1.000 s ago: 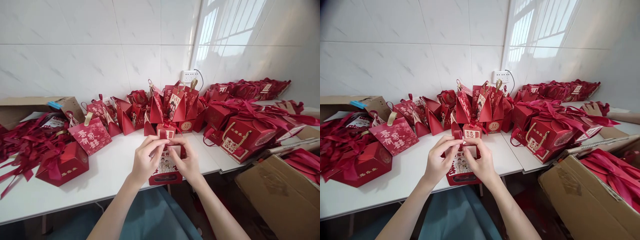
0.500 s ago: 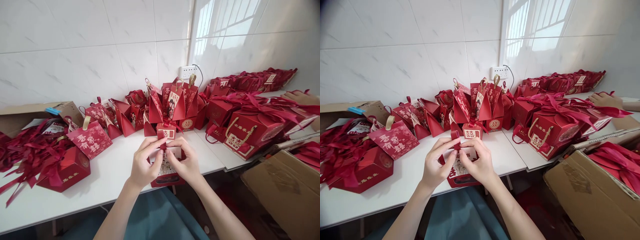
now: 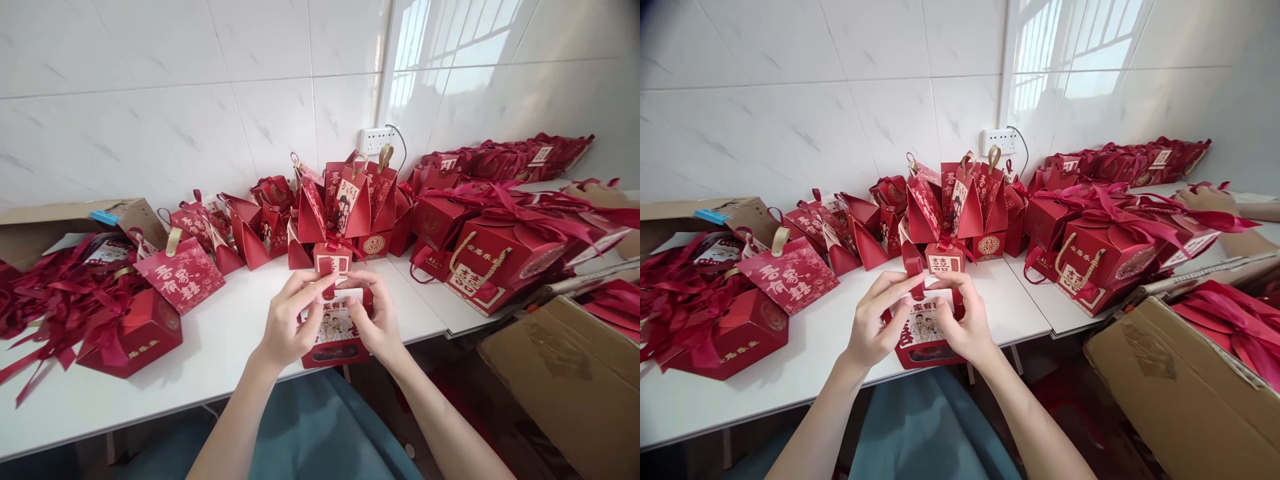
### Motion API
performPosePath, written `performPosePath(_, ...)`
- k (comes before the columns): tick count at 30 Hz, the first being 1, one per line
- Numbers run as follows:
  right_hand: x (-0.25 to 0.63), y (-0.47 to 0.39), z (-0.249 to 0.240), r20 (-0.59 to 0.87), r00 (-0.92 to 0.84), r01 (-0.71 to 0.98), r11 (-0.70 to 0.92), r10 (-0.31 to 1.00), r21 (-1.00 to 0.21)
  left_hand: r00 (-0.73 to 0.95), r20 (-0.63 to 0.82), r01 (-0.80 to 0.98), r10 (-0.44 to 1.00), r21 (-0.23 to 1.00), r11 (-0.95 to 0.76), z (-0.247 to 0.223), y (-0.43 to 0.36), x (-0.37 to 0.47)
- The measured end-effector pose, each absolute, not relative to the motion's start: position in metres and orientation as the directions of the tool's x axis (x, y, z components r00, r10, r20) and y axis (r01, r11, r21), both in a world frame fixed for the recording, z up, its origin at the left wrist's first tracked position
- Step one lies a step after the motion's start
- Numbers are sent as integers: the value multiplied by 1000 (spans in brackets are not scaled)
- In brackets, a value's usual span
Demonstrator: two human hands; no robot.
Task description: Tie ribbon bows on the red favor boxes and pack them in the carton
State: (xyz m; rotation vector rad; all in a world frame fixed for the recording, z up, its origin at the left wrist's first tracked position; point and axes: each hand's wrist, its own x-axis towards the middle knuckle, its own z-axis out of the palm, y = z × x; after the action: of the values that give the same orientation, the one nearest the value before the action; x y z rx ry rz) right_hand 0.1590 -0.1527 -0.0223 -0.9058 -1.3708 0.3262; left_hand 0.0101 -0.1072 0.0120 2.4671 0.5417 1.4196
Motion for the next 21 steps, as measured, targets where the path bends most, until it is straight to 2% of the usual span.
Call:
performPosePath(3, 165, -159, -31, 643, 127, 209, 613, 755, -762, 466, 779, 170, 420, 387, -906, 4, -105, 2)
performPosePath(6, 176, -169, -44, 577, 52, 260, 547, 815, -796, 409, 730, 135, 548, 545, -827, -16, -108, -12)
performPosePath(9, 187, -178, -55, 514, 12, 320, 484, 857, -814, 465, 513, 189, 722, 739, -646, -40, -118, -28)
performPosePath(11, 192, -182, -59, 467, 2, 309, 444, 884, -841, 569, 306, 288, 763, 795, -534, -52, -124, -36)
performPosePath(13, 195, -184, -61, 427, 32, 249, 406, 904, -879, 606, 154, 365, 781, 817, -445, -58, -130, -38)
performPosePath(15, 196, -184, -63, 393, 130, 126, 378, 910, -917, 557, 87, 368, 826, 866, -339, -58, -133, -33)
performPosePath(18, 192, -184, -68, 276, 339, -215, 360, 899, -908, 405, 143, 188, 903, 954, -235, -51, -140, -11)
performPosePath(21, 183, -186, -74, 87, 367, -571, 298, 926, -765, 207, 408, 35, 889, 905, -424, -36, -155, 17)
